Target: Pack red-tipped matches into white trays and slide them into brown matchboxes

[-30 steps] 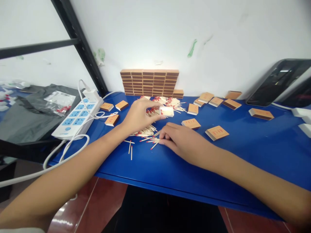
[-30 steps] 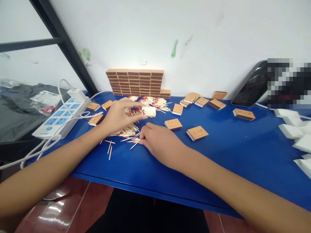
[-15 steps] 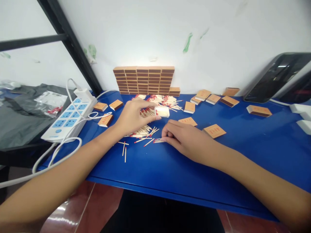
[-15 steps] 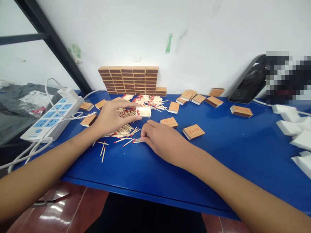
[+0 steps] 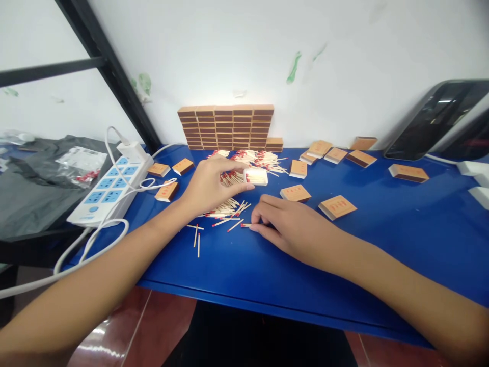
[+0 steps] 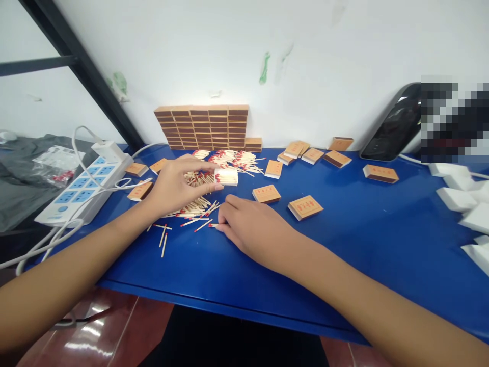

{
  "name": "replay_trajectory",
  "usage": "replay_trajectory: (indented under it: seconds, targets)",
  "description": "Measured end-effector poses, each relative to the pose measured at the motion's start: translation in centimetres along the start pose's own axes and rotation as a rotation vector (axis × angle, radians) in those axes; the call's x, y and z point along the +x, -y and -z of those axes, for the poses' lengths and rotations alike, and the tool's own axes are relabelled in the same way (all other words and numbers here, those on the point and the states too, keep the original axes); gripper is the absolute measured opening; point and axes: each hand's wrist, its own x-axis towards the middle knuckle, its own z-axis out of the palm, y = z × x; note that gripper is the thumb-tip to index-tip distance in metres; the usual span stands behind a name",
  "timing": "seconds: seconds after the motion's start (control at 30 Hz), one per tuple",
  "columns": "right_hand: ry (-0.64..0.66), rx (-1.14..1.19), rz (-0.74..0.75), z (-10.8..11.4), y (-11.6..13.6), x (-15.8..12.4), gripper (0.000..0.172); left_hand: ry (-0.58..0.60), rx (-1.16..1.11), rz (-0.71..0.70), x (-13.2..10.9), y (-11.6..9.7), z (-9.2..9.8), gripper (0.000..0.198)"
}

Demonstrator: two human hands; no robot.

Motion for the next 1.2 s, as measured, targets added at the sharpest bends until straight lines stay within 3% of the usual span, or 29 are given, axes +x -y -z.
replay_trajectory:
  seconds: [0.37, 0.83, 1.2]
  targets:
    - [0.067, -0.147, 0.036, -0.3, -0.1, 0.3, 0.010, 0.004, -0.023, 0.017, -0.1, 0.1, 0.2, 0.036]
    - [-0.047, 0.055, -0.054, 0.8, -2.7, 0.7, 0.014, -0.003, -0.020, 0.033, -0.1, 0.4, 0.2, 0.036]
    - [-0.221, 0.140, 0.011, 1.0, -4.1, 1.3, 0.013, 0.021, -0.035, 0.007, -0.1, 0.0, 0.3, 0.038]
